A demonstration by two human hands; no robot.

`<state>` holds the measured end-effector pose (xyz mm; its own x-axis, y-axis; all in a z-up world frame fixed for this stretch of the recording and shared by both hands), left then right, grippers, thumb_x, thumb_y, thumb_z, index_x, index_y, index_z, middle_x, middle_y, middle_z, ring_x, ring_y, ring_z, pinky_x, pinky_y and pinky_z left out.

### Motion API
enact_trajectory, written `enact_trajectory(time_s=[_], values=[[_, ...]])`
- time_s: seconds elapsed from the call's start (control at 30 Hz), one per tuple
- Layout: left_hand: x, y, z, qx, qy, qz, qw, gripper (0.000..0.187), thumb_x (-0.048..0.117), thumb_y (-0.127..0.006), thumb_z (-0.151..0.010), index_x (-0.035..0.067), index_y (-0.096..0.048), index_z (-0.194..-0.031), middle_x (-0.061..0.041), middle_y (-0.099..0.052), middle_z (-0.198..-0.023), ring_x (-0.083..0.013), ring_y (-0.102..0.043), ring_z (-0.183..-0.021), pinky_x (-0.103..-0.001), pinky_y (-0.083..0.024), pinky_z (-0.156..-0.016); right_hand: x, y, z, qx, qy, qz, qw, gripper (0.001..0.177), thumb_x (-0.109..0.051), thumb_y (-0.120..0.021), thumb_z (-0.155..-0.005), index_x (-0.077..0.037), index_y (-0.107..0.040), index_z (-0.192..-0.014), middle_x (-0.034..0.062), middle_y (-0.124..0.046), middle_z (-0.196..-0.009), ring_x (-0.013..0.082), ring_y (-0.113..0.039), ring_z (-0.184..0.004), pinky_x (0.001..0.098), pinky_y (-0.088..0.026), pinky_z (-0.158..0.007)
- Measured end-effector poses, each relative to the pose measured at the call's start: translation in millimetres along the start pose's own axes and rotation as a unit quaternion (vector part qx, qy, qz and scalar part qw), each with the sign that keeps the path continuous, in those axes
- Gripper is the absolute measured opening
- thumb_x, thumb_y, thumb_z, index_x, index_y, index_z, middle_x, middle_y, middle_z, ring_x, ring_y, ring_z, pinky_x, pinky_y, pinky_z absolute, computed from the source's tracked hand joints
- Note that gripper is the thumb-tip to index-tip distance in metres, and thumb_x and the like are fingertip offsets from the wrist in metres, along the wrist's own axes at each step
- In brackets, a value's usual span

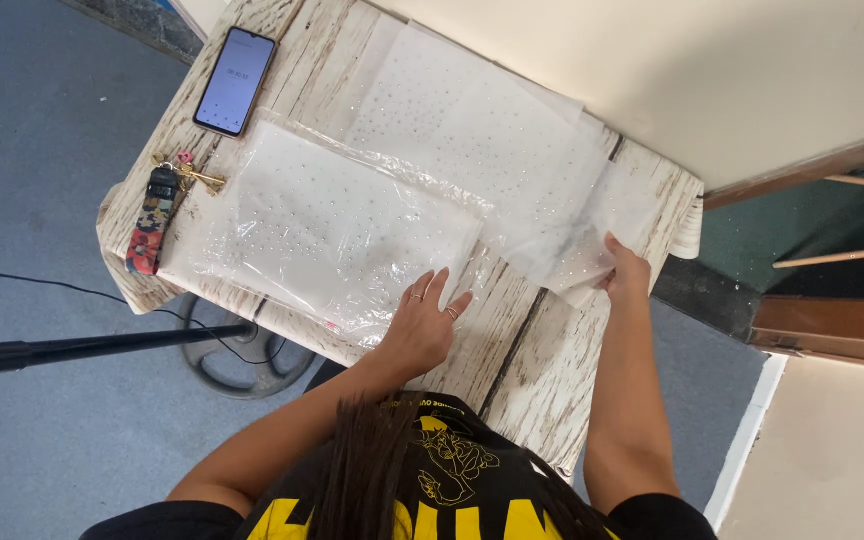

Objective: Inspecting and organizing rhinestone transfer sheets on a wooden table

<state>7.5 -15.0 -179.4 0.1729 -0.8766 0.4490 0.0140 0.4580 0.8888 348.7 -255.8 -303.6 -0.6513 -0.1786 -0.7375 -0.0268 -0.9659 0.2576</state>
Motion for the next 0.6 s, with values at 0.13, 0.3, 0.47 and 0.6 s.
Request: enact_trajectory(time_s=[0.13,0.3,0.47,0.6], values=[[15,18,2,-0.023,0.006,-0.004,1.0,0.058,0.013,-0.052,-0.09,0.024,-0.055,-0.146,-0.026,-0.032,-0.157,-0.0504,-0.031,-0.147,-0.06,-0.034,-0.113,5,-13,-26,-0.023,0.011,0.074,0.997,0.071,-0.025,-0.09,-0.083,0.007,-0.052,-0.134,0.0331,-0.063,-0.117,0.0515,-0.067,-0.106,0.0607,-0.059,-0.074],[18,34,1,-0.016,0.021,-0.071,0.997,0.054,0.026,-0.065,-0.091,0.029,-0.057,-0.145,-0.027,-0.016,-0.166,-0.0528,-0.015,-0.152,-0.065,-0.015,-0.119,0,14,-50,-0.064,0.106,0.145,0.982,0.07,-0.001,-0.082,-0.08,0.004,-0.044,-0.139,0.0305,-0.058,-0.121,0.0454,-0.065,-0.11,0.0609,-0.054,-0.078],[12,16,4,-0.053,-0.02,-0.119,0.991,0.041,0.017,-0.059,-0.095,0.028,-0.066,-0.134,-0.024,-0.013,-0.169,-0.0493,-0.015,-0.153,-0.06,-0.019,-0.12,-4,110,36,-0.02,0.178,0.097,0.979,0.062,0.004,-0.078,-0.078,0.006,-0.057,-0.137,0.0318,-0.065,-0.116,0.04,-0.068,-0.104,0.051,-0.056,-0.076],[19,36,2,-0.128,-0.003,-0.155,0.98,0.017,0.018,-0.062,-0.096,0.017,-0.076,-0.106,-0.027,0.004,-0.168,-0.0521,0.002,-0.154,-0.062,-0.002,-0.126,22,223,98,0.052,0.149,-0.062,0.986,0.048,-0.006,-0.077,-0.081,-0.018,-0.071,-0.127,-0.0079,-0.074,-0.107,0.0029,-0.069,-0.088,0.0163,-0.059,-0.076]])
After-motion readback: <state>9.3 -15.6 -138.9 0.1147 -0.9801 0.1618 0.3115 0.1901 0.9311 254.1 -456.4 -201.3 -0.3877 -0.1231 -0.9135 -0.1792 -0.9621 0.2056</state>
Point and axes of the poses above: each hand's wrist, its own z-axis away from the middle knuckle, its own y-axis out of the back of the hand, x = y × z, the point moved 1 cm from there along -z, towards the middle knuckle
